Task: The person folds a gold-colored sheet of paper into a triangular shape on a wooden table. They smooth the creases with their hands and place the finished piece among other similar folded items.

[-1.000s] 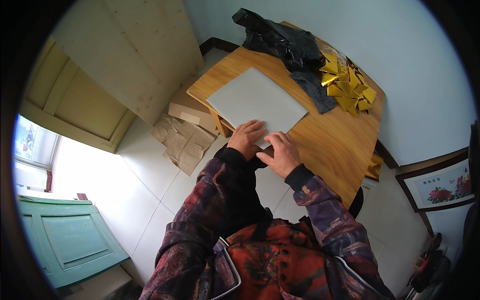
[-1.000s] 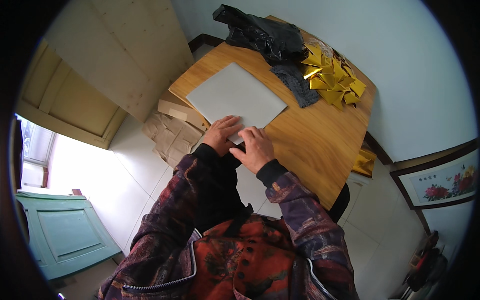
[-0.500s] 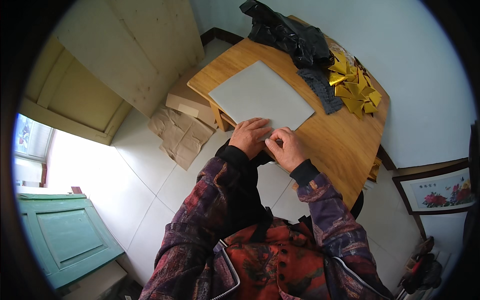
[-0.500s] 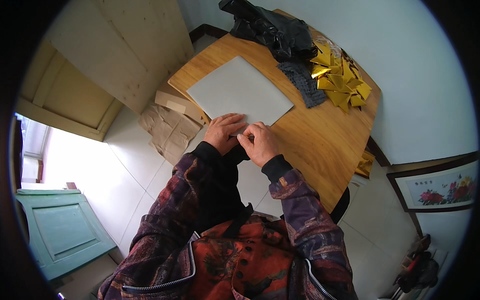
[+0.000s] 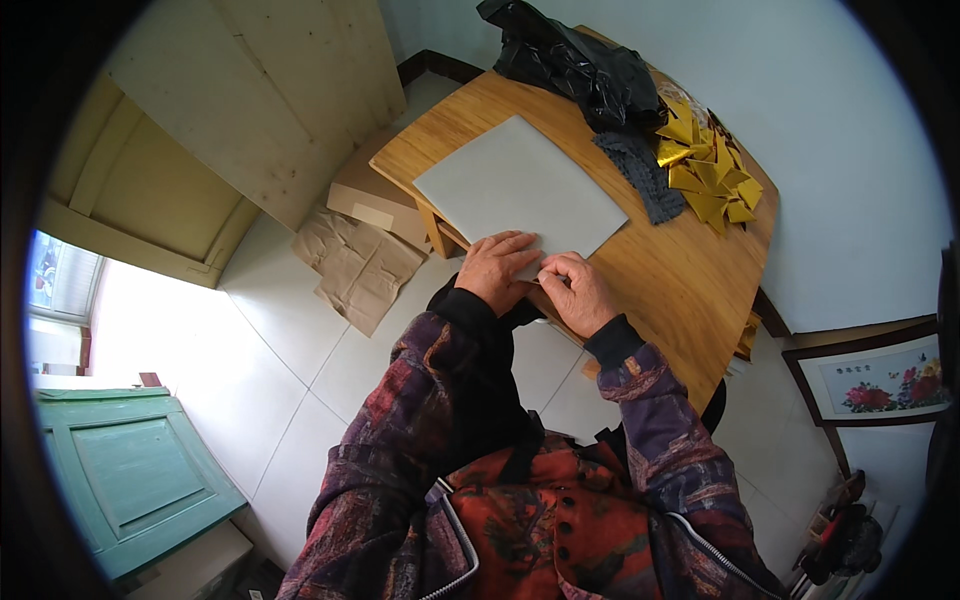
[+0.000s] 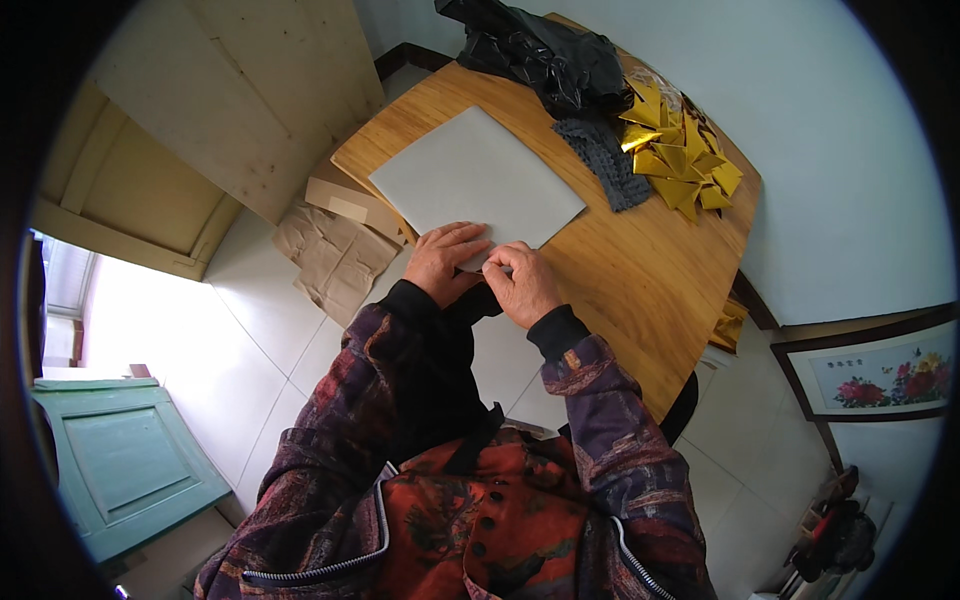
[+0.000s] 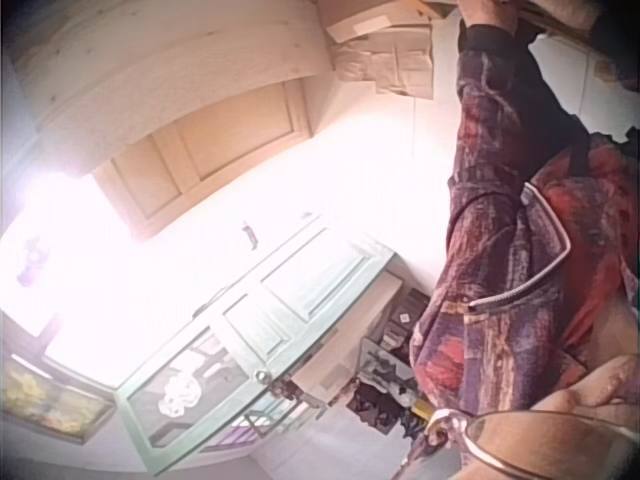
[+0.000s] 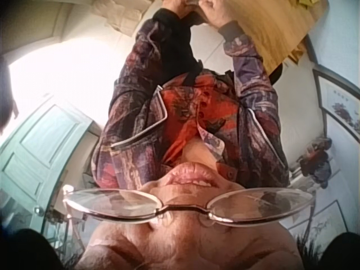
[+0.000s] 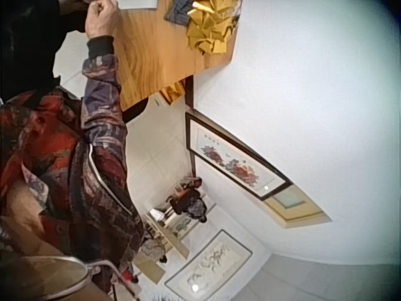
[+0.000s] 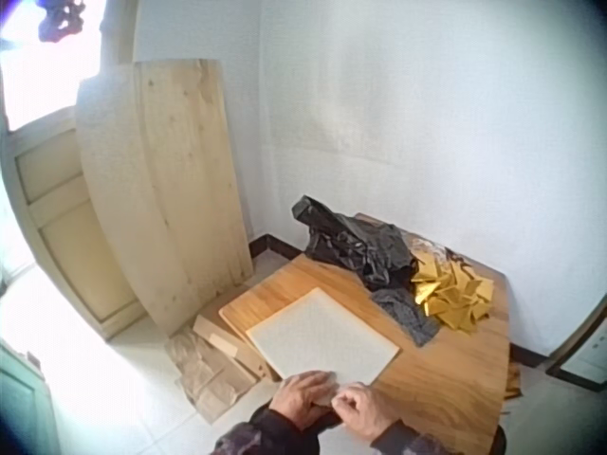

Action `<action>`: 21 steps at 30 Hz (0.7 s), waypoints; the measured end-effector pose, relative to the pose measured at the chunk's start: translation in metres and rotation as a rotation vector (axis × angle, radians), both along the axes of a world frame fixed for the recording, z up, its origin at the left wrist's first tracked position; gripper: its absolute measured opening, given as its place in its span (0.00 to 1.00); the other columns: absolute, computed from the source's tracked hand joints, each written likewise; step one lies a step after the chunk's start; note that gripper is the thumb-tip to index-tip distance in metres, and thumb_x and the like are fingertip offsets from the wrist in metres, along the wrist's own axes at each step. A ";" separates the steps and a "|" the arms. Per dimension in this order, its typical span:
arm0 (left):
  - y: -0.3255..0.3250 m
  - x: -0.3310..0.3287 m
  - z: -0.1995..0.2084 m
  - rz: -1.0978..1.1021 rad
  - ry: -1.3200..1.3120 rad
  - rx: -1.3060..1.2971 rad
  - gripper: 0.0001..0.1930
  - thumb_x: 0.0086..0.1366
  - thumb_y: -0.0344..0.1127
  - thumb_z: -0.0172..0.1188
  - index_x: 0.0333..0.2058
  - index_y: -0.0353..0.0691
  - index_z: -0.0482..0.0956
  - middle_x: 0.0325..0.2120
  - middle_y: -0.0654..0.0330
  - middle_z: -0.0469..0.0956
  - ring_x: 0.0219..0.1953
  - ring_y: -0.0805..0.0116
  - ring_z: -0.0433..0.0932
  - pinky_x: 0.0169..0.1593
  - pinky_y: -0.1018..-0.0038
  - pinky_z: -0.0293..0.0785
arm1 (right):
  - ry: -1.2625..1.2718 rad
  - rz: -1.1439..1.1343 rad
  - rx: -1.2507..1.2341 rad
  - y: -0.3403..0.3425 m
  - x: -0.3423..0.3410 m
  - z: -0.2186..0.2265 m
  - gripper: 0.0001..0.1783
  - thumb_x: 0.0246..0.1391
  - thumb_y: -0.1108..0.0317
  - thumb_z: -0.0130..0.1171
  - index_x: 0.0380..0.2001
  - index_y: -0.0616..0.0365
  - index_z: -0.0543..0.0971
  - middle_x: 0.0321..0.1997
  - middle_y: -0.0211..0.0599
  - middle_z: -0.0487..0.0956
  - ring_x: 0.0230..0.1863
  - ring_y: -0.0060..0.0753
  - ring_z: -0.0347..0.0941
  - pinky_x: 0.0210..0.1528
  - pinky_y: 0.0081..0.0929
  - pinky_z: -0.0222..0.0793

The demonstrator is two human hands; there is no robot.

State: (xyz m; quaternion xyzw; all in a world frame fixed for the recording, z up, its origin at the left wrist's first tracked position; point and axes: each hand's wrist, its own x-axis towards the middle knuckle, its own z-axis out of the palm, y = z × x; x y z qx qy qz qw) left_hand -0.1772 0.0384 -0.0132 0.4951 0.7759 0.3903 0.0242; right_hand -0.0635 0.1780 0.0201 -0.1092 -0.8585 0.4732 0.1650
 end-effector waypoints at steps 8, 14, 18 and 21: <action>0.000 -0.001 -0.002 -0.011 0.004 0.002 0.26 0.48 0.39 0.72 0.48 0.46 0.80 0.56 0.61 0.73 0.61 0.58 0.67 0.61 0.59 0.60 | -0.073 0.073 -0.074 0.005 0.002 0.001 0.06 0.53 0.71 0.58 0.27 0.63 0.76 0.32 0.39 0.76 0.31 0.38 0.73 0.35 0.31 0.69; -0.001 -0.002 0.000 -0.022 -0.010 -0.048 0.27 0.48 0.43 0.71 0.49 0.46 0.79 0.57 0.61 0.72 0.63 0.58 0.65 0.62 0.59 0.59 | -0.116 0.057 -0.246 0.003 -0.002 0.001 0.06 0.54 0.71 0.59 0.26 0.63 0.75 0.27 0.31 0.76 0.27 0.23 0.70 0.31 0.24 0.68; -0.002 -0.003 0.003 -0.044 -0.037 -0.071 0.29 0.49 0.45 0.71 0.52 0.46 0.78 0.59 0.61 0.70 0.64 0.57 0.63 0.64 0.57 0.56 | -0.203 0.069 -0.400 0.008 -0.002 0.009 0.06 0.54 0.72 0.60 0.27 0.61 0.75 0.24 0.24 0.75 0.26 0.13 0.67 0.28 0.17 0.66; -0.006 -0.005 0.004 -0.081 -0.055 -0.091 0.31 0.51 0.47 0.70 0.53 0.44 0.76 0.60 0.60 0.69 0.65 0.56 0.61 0.66 0.54 0.53 | -0.166 0.080 -0.469 0.010 -0.004 0.010 0.05 0.55 0.71 0.59 0.27 0.60 0.76 0.24 0.25 0.75 0.25 0.13 0.67 0.28 0.17 0.66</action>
